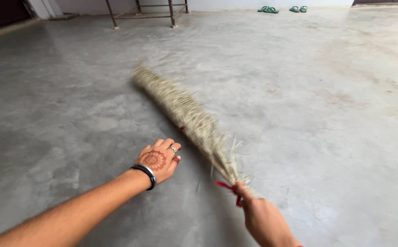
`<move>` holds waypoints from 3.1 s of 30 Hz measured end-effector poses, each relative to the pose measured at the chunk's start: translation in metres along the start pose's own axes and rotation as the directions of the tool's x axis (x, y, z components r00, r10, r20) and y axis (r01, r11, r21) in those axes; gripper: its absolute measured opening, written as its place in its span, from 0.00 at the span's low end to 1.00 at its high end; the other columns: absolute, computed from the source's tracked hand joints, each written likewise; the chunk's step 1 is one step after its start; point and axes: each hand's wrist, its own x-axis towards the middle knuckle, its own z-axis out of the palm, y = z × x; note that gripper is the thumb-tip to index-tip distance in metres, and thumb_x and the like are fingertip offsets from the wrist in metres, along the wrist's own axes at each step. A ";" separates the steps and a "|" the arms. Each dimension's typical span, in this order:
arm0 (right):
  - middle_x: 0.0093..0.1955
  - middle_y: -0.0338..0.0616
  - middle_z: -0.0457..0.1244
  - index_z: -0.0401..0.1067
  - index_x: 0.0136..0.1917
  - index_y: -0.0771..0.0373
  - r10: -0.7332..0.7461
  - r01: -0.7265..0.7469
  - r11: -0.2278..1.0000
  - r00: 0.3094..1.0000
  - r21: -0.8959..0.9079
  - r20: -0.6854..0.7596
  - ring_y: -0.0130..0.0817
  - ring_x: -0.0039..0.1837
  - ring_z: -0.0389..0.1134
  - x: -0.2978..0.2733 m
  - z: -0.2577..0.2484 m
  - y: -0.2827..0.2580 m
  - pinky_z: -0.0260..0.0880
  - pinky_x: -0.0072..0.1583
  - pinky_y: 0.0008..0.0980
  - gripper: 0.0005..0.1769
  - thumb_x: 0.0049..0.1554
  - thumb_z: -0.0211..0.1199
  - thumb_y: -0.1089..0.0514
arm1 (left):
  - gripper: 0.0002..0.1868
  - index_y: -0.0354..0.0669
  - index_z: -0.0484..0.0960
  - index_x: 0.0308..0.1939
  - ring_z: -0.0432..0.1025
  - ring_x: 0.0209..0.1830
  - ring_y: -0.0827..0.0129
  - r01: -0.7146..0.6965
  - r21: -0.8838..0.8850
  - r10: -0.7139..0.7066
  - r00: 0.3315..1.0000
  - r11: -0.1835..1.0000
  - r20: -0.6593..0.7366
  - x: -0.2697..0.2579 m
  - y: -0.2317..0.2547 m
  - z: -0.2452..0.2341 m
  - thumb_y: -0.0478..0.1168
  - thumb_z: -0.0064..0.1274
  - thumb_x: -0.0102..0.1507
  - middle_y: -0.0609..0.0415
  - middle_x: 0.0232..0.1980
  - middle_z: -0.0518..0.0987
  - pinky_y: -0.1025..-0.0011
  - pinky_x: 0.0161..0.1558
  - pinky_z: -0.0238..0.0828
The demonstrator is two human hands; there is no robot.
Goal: The person sweeps a concrete floor using a grass broom, reaching into corners and under a large metal container.
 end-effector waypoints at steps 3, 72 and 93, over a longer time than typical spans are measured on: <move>0.49 0.40 0.73 0.57 0.80 0.35 -0.039 0.047 0.995 0.995 -0.084 0.091 0.47 0.50 0.75 -0.003 0.004 -0.029 0.74 0.55 0.45 0.33 0.64 0.51 0.57 | 0.19 0.51 0.74 0.59 0.65 0.65 0.63 0.007 -0.043 -0.011 0.995 0.999 -0.103 0.006 -0.014 0.005 0.50 0.43 0.67 0.58 0.61 0.72 0.57 0.62 0.63; 0.48 0.52 0.69 0.57 0.82 0.37 0.344 -0.373 0.919 0.916 -0.126 -0.208 0.50 0.44 0.74 0.302 -0.143 -0.056 0.75 0.46 0.47 0.34 0.64 0.58 0.47 | 0.14 0.51 0.79 0.52 0.67 0.64 0.60 0.117 -0.254 -0.219 0.880 0.960 -0.421 0.067 -0.265 -0.101 0.37 0.46 0.63 0.56 0.59 0.75 0.60 0.61 0.67; 0.54 0.51 0.71 0.44 0.83 0.30 -0.243 0.352 0.908 0.884 -0.226 0.399 0.44 0.57 0.75 0.376 0.133 -0.196 0.72 0.61 0.46 0.43 0.63 0.49 0.66 | 0.17 0.50 0.75 0.59 0.63 0.67 0.65 0.371 -0.129 -0.379 0.924 0.920 -0.047 0.086 -0.264 -0.032 0.46 0.41 0.69 0.58 0.63 0.71 0.58 0.66 0.59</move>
